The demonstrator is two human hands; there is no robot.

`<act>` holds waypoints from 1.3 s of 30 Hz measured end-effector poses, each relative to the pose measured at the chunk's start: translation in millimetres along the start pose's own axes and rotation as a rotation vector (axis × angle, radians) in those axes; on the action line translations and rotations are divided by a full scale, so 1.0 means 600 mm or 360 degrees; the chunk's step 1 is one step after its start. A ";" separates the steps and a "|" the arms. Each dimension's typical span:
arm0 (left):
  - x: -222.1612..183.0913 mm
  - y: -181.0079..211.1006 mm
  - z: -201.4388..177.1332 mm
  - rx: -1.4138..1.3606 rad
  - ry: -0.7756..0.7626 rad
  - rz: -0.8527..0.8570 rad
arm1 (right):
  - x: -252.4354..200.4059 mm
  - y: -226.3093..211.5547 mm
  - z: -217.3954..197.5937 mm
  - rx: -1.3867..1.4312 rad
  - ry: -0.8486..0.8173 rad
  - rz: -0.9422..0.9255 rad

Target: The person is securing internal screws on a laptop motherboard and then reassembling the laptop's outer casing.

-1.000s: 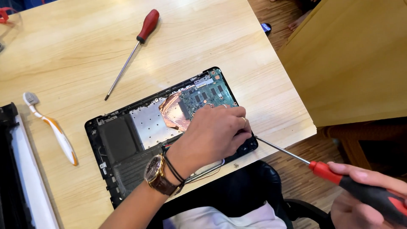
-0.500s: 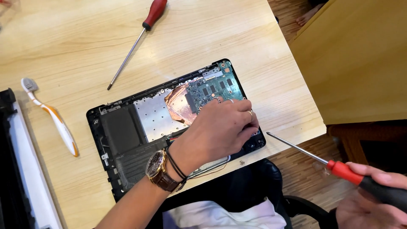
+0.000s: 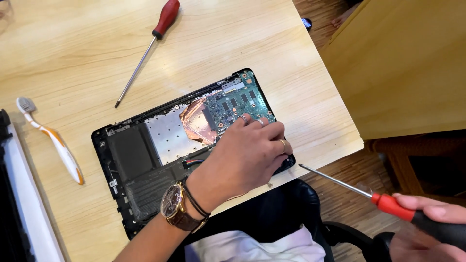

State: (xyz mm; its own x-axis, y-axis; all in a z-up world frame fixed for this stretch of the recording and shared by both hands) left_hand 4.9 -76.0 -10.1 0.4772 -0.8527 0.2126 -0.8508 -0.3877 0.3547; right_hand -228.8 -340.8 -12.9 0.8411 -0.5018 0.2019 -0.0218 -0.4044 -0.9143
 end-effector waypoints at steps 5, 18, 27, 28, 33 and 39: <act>-0.008 -0.007 -0.001 -0.0125 0.0031 -0.0026 | 0.041 -0.094 0.049 -0.0279 -0.0712 0.0068; -0.009 -0.010 0.008 -0.0126 0.0041 -0.0043 | 0.047 -0.096 0.030 -0.0395 -0.0715 -0.0051; -0.011 -0.007 0.007 -0.0129 0.0055 -0.0034 | 0.027 -0.081 0.086 -0.0151 -0.0291 -0.0181; -0.011 -0.006 0.006 -0.0136 0.0056 -0.0032 | 0.016 -0.064 0.099 0.0043 0.0039 -0.0308; -0.012 -0.006 0.011 -0.0093 0.0072 -0.0031 | 0.049 -0.081 0.029 -0.0166 -0.0525 0.0017; -0.011 -0.001 0.009 -0.0030 0.0105 0.0003 | 0.023 -0.091 0.052 -0.0553 -0.0398 -0.0101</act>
State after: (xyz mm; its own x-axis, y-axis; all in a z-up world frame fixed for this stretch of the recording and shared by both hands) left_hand 0.8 -72.1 -16.6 0.4896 -0.8282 0.2727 -0.8477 -0.3789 0.3713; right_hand -199.3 -301.6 29.0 0.9507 -0.2845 0.1234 -0.1109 -0.6835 -0.7215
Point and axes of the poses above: each hand's wrist, its own x-axis towards the middle knuckle, its own z-axis out of the palm, y = z × x, the point moved 4 cm from there along x, towards the middle knuckle, and after that the axes turned 4 degrees about -y, right-handed, at the moved point
